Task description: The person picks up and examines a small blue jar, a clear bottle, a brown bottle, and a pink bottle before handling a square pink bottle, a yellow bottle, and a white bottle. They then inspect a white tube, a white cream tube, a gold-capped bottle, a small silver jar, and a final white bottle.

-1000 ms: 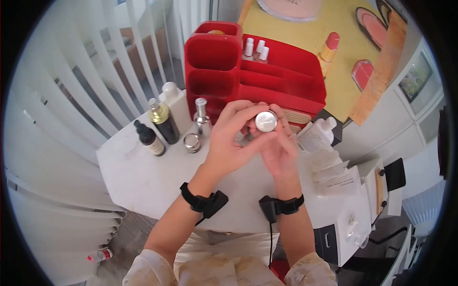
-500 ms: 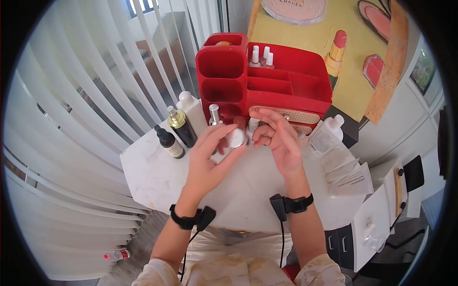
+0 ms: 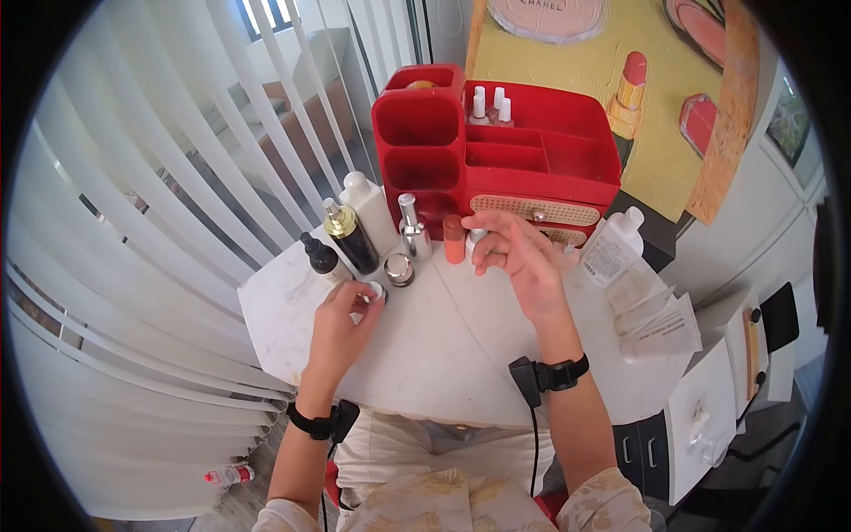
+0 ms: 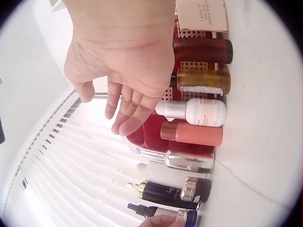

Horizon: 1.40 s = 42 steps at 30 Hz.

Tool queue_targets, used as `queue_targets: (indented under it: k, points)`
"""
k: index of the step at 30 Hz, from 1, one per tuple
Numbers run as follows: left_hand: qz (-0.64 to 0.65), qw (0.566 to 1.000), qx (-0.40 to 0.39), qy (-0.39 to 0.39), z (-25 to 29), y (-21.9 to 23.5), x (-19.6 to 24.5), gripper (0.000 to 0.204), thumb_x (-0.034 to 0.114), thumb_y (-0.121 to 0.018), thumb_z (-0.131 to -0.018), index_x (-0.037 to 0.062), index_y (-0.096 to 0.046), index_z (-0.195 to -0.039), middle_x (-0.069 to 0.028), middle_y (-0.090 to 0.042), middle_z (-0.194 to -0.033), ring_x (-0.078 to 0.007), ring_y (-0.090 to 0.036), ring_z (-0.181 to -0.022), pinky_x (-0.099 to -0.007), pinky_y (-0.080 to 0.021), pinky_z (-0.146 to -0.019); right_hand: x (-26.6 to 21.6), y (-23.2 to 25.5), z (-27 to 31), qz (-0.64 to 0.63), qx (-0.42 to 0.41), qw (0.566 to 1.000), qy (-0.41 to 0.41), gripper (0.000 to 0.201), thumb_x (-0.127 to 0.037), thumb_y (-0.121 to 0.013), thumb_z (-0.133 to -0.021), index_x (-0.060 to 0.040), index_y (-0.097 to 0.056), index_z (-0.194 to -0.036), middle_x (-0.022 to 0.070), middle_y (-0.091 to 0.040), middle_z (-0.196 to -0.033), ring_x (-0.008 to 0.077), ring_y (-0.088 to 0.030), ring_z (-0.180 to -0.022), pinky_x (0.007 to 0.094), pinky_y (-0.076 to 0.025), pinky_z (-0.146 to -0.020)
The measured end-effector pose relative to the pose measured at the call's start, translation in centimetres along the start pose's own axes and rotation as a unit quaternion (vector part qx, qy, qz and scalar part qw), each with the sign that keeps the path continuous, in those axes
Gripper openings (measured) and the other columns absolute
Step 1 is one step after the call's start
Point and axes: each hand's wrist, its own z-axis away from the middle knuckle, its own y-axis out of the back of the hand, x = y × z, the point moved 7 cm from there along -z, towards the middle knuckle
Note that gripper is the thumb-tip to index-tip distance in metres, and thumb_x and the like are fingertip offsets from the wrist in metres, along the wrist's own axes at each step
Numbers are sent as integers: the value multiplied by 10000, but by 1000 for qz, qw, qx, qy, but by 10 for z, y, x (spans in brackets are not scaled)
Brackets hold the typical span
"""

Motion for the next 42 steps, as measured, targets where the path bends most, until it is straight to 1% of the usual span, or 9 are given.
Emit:
queue_targets:
  k: [5,8,11,14,18,22,28,34,42]
  points:
    - [-10,1000,-11,-1,-1,-3,-1,187,100,-783,-867,2,-674,-984,-129,-714,-940,-226,-733,-790,-331,-571,-713,3,2,0,-22,-12,1000,0,424,-358,-494,-1071,-17,-659,-1261,112,-691,-1267,131,-657,-902,310,-535,-782]
    - [-48,998,0,-33,0,3,10,163,53,-794,-845,0,-712,-976,-102,-722,-952,-176,-707,-744,-299,-570,-681,1,1,1,-24,-9,1000,1,414,-352,-498,-1073,-20,-665,-1254,110,-699,-1242,132,-658,-897,311,-536,-782]
    - [-71,993,51,-78,-1,19,43,148,59,-800,-846,4,-726,-962,-89,-719,-947,-159,-672,-717,-284,-554,-646,-2,0,1,-30,-8,999,9,404,-346,-502,-1075,-23,-669,-1250,103,-712,-1203,131,-657,-881,310,-535,-779]
    - [-46,995,12,-84,-14,26,79,183,108,-807,-852,21,-734,-996,-91,-720,-957,-175,-650,-694,-286,-538,-620,-2,-1,2,-42,-6,999,3,401,-350,-509,-1078,-24,-669,-1247,84,-725,-1137,125,-651,-853,302,-526,-771]
    - [-20,986,-14,-166,-48,22,142,118,56,-781,-863,4,-721,-951,-85,-701,-907,-145,-648,-695,-276,-519,-620,2,1,2,-44,1,999,-10,416,-369,-511,-1080,-20,-668,-1242,72,-727,-1072,119,-641,-833,295,-519,-768]
    - [5,962,-25,-273,-95,-3,194,137,87,-771,-869,3,-711,-960,-100,-684,-899,-179,-651,-685,-287,-518,-618,0,3,2,-44,4,999,-14,435,-391,-519,-1077,-13,-667,-1235,69,-726,-1024,115,-634,-818,290,-514,-763]
    - [-79,934,-9,-348,-187,-66,226,243,211,-741,-909,2,-702,-1026,-169,-690,-1011,-294,-703,-804,-394,-558,-699,1,7,3,-55,8,998,-13,416,-381,-554,-1061,-17,-677,-1220,73,-729,-1020,117,-636,-803,287,-513,-765]
    - [-290,914,-3,-284,-259,-120,233,400,338,-707,-939,-52,-658,-1010,-269,-687,-1018,-425,-711,-919,-484,-583,-795,3,8,3,-62,1,998,-11,397,-375,-567,-1054,-29,-679,-1212,67,-730,-1028,116,-639,-812,277,-516,-762]
    - [-382,890,-8,-250,-291,-160,219,370,323,-703,-948,-41,-653,-983,-249,-732,-924,-397,-737,-894,-462,-604,-765,-6,3,1,-70,-15,997,2,404,-393,-533,-1075,-40,-677,-1209,44,-729,-1034,89,-625,-814,255,-509,-750]
